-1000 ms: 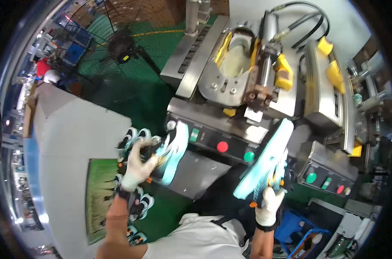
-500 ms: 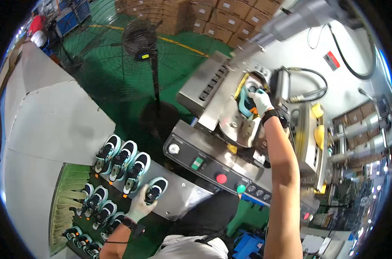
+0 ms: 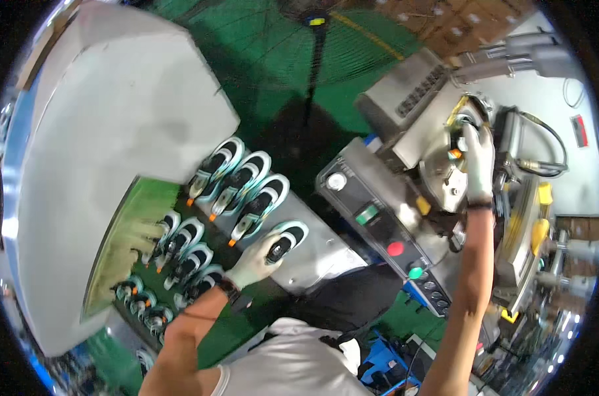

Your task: Using an industrial machine to press and shape athletic shoes in a factory.

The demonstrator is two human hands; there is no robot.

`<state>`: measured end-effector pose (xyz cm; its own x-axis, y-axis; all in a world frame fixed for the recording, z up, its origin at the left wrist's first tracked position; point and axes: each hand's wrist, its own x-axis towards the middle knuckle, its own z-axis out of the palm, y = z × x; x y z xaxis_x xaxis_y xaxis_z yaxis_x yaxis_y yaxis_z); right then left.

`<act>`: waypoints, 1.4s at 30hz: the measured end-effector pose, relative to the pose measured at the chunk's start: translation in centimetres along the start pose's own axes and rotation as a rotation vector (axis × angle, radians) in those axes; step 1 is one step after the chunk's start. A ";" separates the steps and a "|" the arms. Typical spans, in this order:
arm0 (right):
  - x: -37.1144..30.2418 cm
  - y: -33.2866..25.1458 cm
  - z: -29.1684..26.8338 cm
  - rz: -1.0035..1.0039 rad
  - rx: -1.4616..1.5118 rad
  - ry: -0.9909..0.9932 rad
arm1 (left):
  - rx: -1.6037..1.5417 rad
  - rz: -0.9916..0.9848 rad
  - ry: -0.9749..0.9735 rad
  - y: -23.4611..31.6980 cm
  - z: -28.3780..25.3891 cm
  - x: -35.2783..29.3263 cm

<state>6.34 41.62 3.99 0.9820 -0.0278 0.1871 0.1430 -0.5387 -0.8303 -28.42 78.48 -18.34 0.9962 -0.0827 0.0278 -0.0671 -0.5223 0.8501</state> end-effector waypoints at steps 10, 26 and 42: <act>-33.9 9.0 4.3 -0.140 -0.957 -0.183 | 0.039 0.040 -0.011 0.4 0.2 0.1; -51.4 -1.2 -3.8 0.208 -0.349 0.339 | -0.666 0.172 -0.616 30.3 14.5 -1.6; -74.8 15.1 -41.3 0.097 -0.326 1.951 | -0.379 0.262 -1.682 35.5 27.5 -6.6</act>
<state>-70.10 0.81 -0.91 -0.4935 -0.6625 0.5636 -0.1401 -0.5790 -0.8032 -38.95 37.11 -2.78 -0.1943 -0.9697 -0.1481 0.0568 -0.1618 0.9852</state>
